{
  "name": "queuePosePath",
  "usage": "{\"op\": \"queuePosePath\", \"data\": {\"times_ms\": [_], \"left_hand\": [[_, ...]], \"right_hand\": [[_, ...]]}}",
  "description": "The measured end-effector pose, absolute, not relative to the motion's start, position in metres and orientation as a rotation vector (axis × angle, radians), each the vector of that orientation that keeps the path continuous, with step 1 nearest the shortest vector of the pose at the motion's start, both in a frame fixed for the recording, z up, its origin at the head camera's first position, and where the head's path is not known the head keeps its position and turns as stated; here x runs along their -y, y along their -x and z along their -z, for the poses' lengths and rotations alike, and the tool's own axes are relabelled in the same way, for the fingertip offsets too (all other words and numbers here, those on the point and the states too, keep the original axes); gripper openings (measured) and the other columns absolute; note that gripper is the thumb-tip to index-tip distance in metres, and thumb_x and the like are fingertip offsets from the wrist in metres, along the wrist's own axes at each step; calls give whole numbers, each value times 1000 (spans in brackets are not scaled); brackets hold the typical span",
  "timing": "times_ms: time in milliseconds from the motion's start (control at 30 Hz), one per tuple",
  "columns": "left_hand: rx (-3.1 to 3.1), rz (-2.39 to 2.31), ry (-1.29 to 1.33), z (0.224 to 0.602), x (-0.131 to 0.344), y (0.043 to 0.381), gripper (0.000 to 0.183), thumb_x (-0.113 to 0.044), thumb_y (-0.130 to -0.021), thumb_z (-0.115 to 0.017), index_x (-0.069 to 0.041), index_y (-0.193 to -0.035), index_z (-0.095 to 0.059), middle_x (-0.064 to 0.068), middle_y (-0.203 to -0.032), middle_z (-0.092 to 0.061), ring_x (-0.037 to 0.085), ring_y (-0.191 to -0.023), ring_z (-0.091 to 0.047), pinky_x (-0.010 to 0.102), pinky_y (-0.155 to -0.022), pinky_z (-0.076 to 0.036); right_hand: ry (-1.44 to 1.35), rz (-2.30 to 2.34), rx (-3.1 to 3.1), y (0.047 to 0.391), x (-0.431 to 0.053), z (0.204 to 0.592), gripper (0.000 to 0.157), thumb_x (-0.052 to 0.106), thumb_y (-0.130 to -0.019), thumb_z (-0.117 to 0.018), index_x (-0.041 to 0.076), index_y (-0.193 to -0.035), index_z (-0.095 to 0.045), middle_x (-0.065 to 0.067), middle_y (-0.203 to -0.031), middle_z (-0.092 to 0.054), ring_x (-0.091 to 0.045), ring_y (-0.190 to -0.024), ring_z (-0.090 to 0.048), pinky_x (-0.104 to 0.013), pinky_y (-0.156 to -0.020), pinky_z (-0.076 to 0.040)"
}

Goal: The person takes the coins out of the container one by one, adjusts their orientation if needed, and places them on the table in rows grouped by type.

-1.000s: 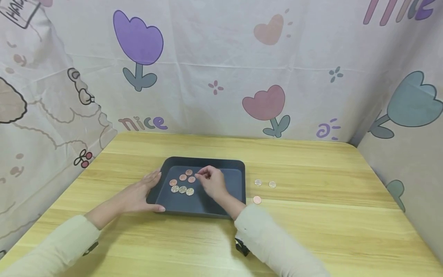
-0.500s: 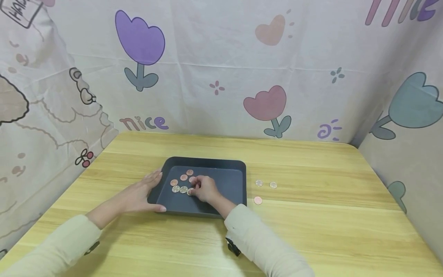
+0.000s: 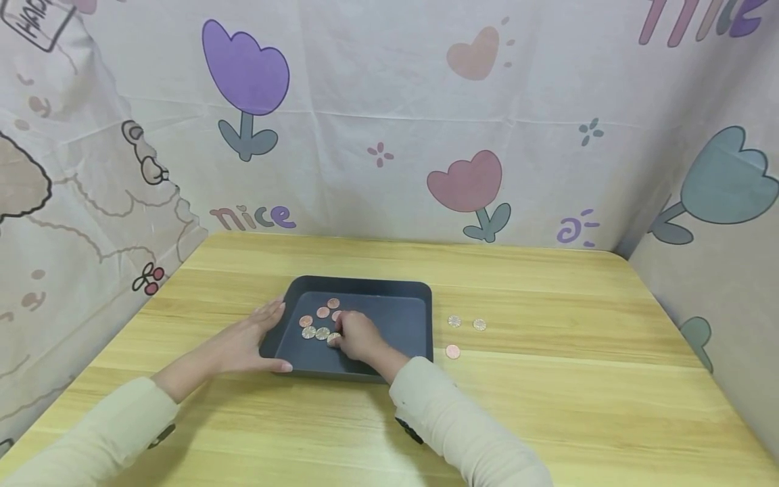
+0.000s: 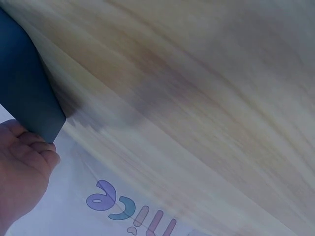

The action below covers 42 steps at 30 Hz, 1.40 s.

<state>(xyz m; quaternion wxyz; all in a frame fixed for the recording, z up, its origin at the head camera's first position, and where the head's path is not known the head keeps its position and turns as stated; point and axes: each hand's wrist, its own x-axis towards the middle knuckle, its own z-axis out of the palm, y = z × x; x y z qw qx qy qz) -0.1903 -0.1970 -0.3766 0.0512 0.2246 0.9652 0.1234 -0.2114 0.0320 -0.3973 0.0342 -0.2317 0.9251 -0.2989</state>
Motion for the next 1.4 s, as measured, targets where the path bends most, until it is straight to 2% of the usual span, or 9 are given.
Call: {"op": "queuePosePath", "data": {"times_ms": [267, 467, 667, 867, 1100, 1400], "left_hand": [[-2935, -384, -679, 377, 197, 190, 116, -75, -61, -59, 3, -141, -24, 18, -150, -16, 40, -136, -19, 54, -105, -29], [-2937, -385, -694, 376, 195, 190, 116, -74, -61, -60, 3, -140, -24, 19, -150, -16, 40, -136, -20, 53, -106, -29], [-2934, -389, -692, 375, 194, 189, 116, -73, -61, -61, 4, -140, -24, 19, -150, -16, 40, -136, -19, 53, -107, -28], [-2929, -394, -681, 375, 194, 189, 116, -73, -61, -61, 3, -141, -24, 19, -150, -15, 41, -135, -19, 54, -106, -27], [-2932, -398, -694, 373, 194, 190, 115, -71, -61, -62, 4, -140, -24, 19, -150, -16, 42, -135, -19, 55, -106, -27], [-2932, -411, -694, 374, 195, 188, 116, -72, -60, -62, 4, -140, -25, 19, -150, -16, 42, -135, -19, 55, -106, -27]], "right_hand": [[723, 912, -2842, 212, -31, 397, 17, 14, -77, -71, 3, -82, -59, -3, -66, -54, -10, -60, -45, -22, -57, -39], [579, 1037, -2804, 213, -34, 395, 20, 13, -75, -73, 4, -72, -55, 3, -57, -44, -9, -54, -40, -18, -51, -34], [501, 1139, -2777, 213, -45, 393, 20, 13, -80, -67, 4, -65, -57, 3, -56, -47, -7, -51, -41, -17, -48, -34], [335, 1356, -2646, 208, -62, 388, 19, 10, -83, -63, 0, -67, -60, 1, -54, -50, -7, -44, -43, -19, -44, -37], [130, 1457, -2525, 204, -81, 376, 16, 14, -83, -64, 3, -72, -62, 2, -56, -49, -9, -45, -43, -20, -42, -35], [70, 1554, -2494, 201, -107, 362, 14, 13, -83, -63, -1, -78, -61, 3, -52, -46, -8, -43, -41, -18, -41, -33]]}}
